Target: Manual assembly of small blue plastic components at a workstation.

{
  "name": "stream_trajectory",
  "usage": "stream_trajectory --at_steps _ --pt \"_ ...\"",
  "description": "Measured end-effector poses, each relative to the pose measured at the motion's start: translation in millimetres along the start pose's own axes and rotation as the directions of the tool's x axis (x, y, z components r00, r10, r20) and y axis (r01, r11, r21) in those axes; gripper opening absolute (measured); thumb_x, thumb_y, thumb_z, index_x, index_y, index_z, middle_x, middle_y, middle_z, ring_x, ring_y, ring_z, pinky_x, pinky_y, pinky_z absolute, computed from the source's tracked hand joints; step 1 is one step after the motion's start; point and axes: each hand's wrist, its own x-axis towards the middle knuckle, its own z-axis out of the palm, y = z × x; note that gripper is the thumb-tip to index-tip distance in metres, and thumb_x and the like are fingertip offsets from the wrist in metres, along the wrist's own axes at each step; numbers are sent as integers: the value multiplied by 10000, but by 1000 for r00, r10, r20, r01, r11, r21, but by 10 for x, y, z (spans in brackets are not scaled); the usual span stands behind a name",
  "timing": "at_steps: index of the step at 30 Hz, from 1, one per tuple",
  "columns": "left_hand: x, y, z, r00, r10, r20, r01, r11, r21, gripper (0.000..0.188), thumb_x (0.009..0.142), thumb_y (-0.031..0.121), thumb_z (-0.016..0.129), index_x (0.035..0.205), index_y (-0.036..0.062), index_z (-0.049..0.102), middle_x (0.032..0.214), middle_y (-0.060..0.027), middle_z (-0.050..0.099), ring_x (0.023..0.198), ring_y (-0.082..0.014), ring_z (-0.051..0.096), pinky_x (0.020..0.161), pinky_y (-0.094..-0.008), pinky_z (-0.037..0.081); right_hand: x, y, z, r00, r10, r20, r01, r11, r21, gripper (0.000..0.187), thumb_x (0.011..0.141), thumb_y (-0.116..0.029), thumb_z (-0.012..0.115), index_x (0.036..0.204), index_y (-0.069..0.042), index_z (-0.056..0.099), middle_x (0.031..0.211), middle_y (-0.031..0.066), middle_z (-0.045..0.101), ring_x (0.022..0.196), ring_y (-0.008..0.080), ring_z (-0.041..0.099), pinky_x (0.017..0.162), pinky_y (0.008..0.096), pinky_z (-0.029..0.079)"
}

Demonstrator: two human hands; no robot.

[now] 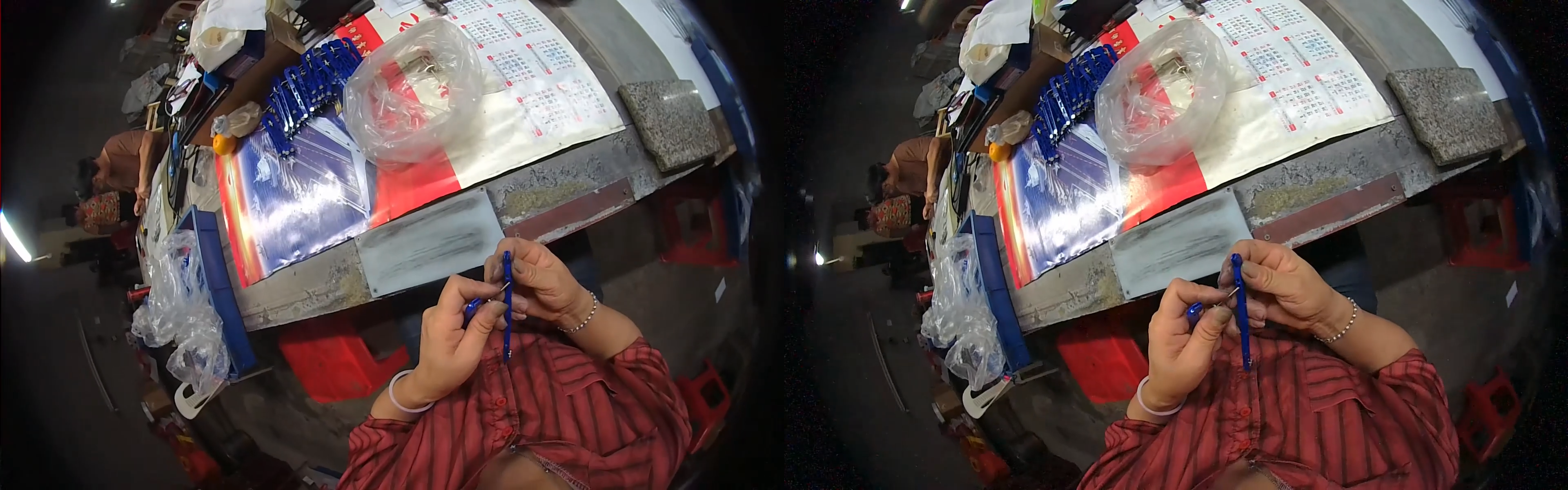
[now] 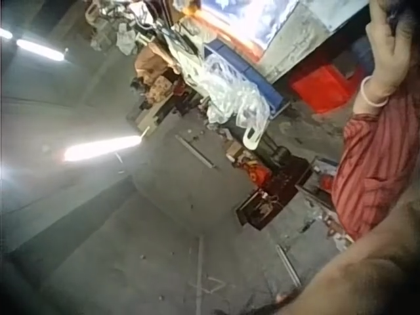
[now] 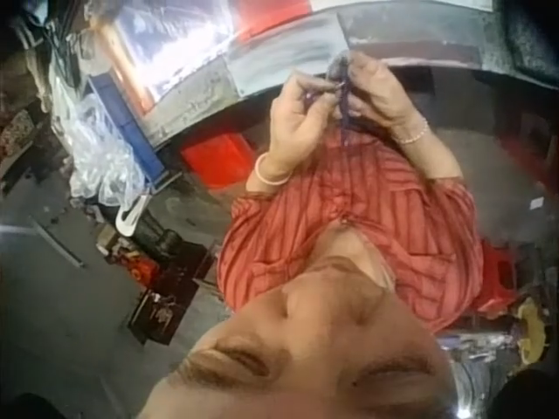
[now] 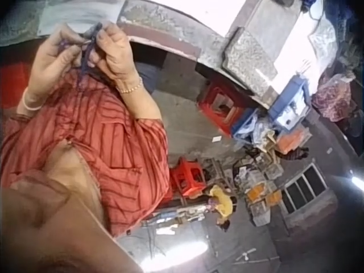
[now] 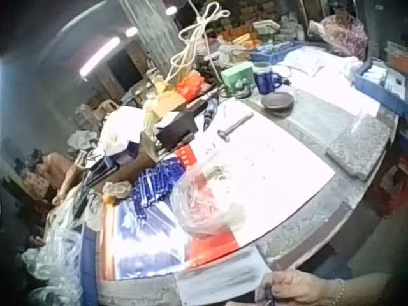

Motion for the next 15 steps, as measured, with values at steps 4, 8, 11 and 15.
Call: stream_trajectory --at_steps 4,8,11,15 --pt "10 36 40 1000 -4 -25 5 997 73 125 909 54 541 998 -9 480 766 -53 610 630 -64 553 546 -189 436 -12 3 -25 999 -20 31 20 1000 5 212 945 -213 502 1006 -14 542 719 39 539 534 77 466 481 221 390" --pt "31 91 93 993 99 -69 -76 956 284 99 898 45 554 967 -14 513 729 -61 616 618 -86 585 536 -223 459 -19 6 -48 997 -71 12 72 993 -96 189 936 -191 524 995 -13 546 731 24 541 550 65 475 502 208 393" --pt "47 147 127 984 174 -37 -130 843 522 95 873 34 579 943 -8 532 706 -99 612 587 -163 617 530 -261 468 -39 22 -117 993 -115 -14 107 958 -267 163 929 -164 536 986 -12 547 745 15 548 563 52 476 510 197 393" --pt "67 206 101 980 194 53 -183 751 635 105 850 26 597 936 3 542 715 -134 604 591 -249 625 529 -294 470 -91 28 -125 985 -166 -39 132 886 -444 127 926 -134 536 970 -15 548 774 11 562 570 38 469 517 187 396"
